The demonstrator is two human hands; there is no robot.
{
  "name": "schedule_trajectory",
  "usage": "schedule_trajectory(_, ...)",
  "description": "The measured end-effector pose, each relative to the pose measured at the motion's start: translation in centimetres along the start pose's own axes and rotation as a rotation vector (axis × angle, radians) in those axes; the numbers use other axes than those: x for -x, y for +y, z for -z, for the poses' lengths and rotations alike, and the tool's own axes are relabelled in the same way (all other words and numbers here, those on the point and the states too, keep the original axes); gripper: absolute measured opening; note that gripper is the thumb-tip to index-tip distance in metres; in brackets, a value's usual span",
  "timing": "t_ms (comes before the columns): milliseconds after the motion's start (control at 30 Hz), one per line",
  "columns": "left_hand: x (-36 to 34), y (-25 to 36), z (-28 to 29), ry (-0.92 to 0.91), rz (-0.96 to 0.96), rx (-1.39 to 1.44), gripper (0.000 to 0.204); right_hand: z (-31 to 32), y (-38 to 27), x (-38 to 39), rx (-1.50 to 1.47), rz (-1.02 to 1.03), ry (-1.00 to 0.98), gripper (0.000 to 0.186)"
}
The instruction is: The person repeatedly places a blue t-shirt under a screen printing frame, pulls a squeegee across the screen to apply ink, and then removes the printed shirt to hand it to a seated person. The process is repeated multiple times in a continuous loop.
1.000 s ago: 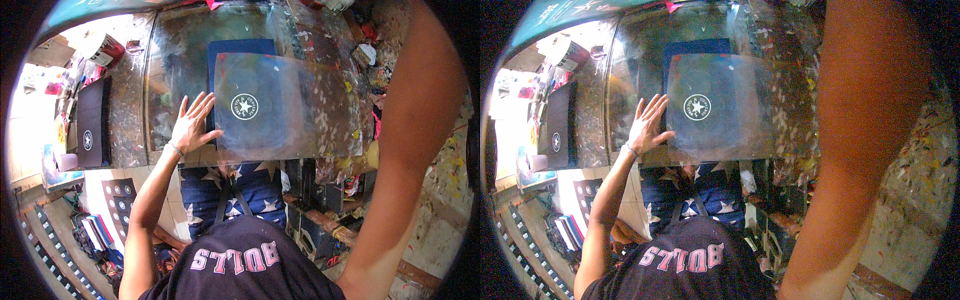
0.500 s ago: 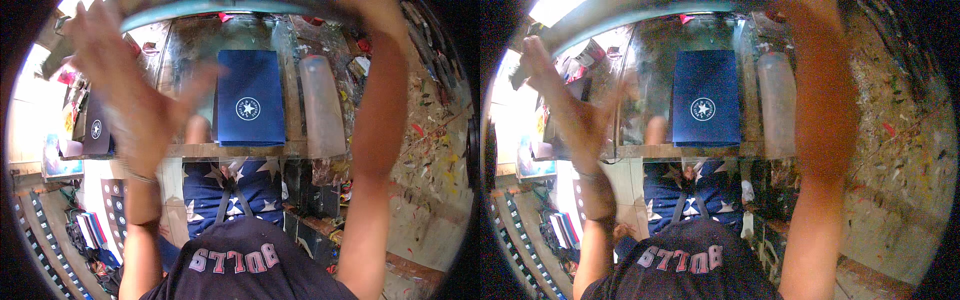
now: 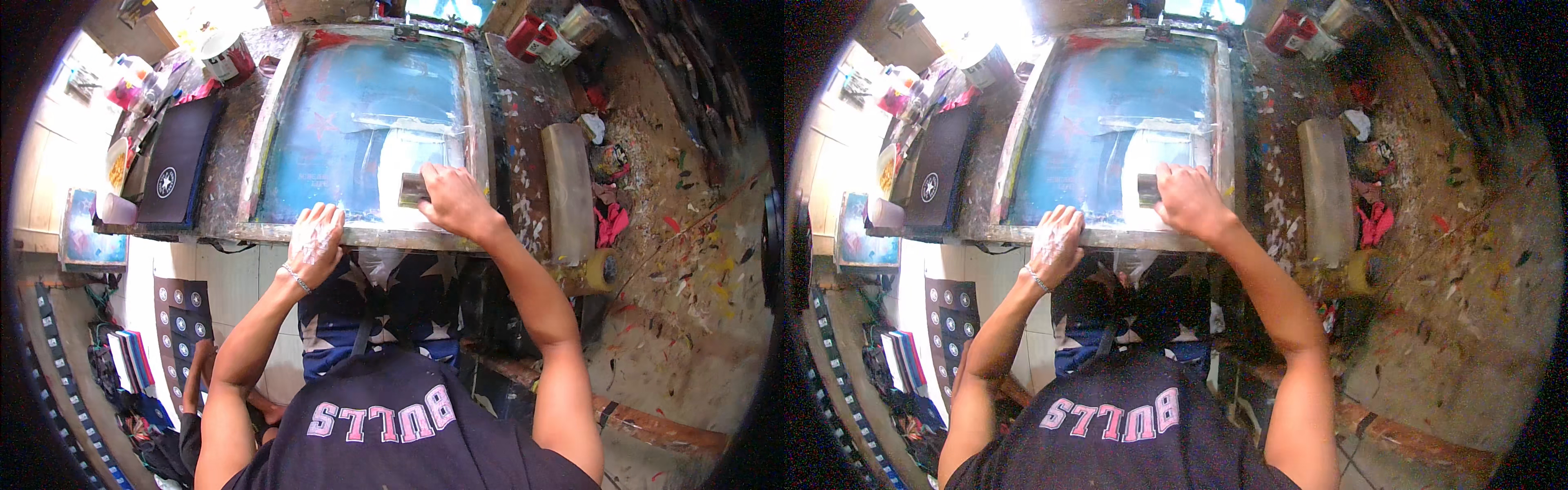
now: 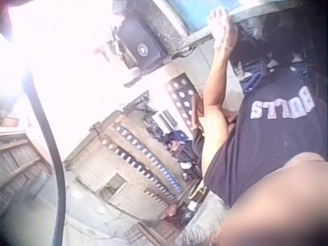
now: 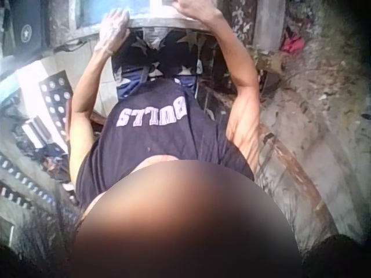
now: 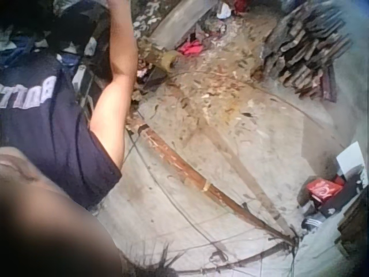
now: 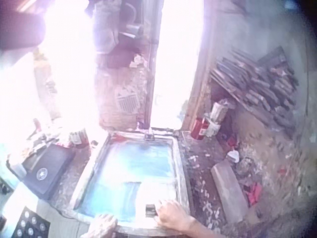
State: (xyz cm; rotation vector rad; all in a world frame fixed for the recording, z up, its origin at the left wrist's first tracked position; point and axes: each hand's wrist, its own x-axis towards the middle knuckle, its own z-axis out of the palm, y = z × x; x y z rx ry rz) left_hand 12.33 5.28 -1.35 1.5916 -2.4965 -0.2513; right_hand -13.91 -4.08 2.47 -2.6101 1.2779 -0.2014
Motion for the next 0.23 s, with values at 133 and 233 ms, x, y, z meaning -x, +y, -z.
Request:
schedule_trajectory(133, 0.11, 0.20, -0.59, 0.018, 0.010, 0.031, 0.045, -0.16, 0.99, -1.20, -0.125, -0.101, -0.180, 0.027)
schedule_trajectory(233, -0.21, 0.07, -0.67, -0.120, 0.046, 0.038, 0.053, -0.32, 0.95, -1.01, -0.125, -0.101, -0.170, 0.027)
